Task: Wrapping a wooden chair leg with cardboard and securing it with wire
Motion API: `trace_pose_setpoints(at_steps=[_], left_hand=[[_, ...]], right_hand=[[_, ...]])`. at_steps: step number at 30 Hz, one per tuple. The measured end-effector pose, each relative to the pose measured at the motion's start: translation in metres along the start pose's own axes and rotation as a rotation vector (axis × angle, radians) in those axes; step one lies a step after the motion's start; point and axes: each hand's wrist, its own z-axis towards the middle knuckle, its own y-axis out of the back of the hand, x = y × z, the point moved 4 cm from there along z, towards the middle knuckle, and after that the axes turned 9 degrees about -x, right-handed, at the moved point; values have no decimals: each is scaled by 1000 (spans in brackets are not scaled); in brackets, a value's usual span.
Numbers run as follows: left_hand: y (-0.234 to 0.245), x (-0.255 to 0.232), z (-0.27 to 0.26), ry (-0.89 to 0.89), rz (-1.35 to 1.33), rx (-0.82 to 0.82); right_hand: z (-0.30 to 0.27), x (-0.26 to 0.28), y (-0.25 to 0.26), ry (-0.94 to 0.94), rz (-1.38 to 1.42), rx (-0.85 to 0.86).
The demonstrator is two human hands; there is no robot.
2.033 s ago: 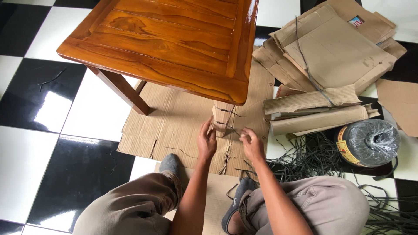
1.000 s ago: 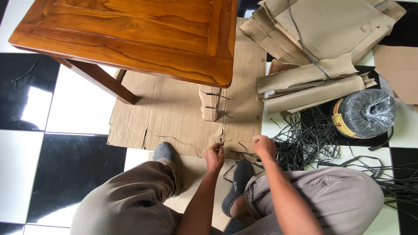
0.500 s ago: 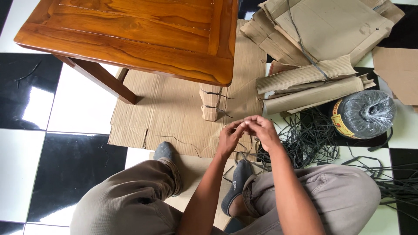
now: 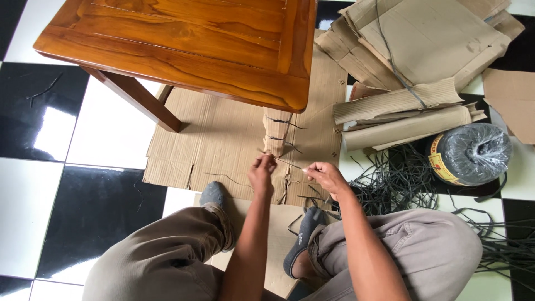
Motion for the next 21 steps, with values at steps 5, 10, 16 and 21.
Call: trace_pose_setpoints(at_steps=[5,10,16,21], left_hand=[[6,-24,15,-33,2,-51],[8,-33,34,-96,86,-111],[-20,-38,50,-184,356,-11],[-50,-70,56,-358,732,401]], right_hand=[[25,-40,9,-75,-153,-187],[63,-95,38,-195,15,-685],[61,-14,-3,-194,319,-584],[97,23,-41,92,-23,-389]])
